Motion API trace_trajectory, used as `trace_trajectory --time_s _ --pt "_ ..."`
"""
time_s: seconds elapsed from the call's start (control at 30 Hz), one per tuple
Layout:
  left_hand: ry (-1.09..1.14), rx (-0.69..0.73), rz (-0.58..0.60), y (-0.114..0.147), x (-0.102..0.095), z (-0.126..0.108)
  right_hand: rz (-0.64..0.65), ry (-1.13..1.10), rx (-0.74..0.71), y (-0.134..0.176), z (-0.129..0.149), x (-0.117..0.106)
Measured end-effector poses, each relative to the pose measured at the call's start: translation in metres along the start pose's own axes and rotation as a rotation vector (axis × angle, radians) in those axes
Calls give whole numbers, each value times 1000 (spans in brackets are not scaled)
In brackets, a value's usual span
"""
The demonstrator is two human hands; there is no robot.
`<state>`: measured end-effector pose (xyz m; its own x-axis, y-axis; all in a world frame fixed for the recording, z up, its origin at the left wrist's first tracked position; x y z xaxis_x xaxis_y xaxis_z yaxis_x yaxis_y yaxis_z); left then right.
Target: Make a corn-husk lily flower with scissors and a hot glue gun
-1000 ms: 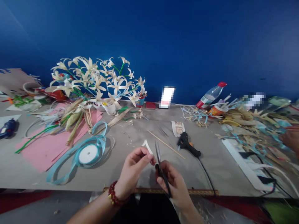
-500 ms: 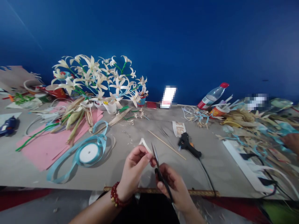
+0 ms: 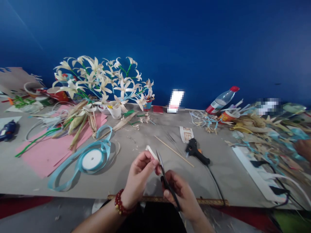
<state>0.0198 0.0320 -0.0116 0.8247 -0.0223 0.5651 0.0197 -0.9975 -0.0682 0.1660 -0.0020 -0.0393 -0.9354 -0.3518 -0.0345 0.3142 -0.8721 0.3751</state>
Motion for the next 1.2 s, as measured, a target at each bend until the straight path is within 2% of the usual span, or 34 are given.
trace_trajectory --time_s 0.77,0.9,1.03,1.2 --pt "20 -19 29 -2 -1 -1 -27 -30 7 -2 -5 -1" --pt "17 -17 53 -2 0 -3 -8 -125 79 2 -2 3" --pt "-74 -15 138 -2 -3 -8 27 -153 104 5 -3 1" --pt "-373 44 325 -4 -9 -21 127 -109 45 5 -9 -6"
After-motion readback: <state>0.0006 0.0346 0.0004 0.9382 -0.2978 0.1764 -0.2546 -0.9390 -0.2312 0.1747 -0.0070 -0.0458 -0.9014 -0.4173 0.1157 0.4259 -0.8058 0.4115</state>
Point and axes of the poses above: each hand's wrist, its own y-axis away from the middle knuckle, its own x-axis out of the palm, z = x × y, the point moved 4 cm from there along -y, towards the middle knuckle, and after that the axes turned 12 degrees about x, right-handed, at the moved point
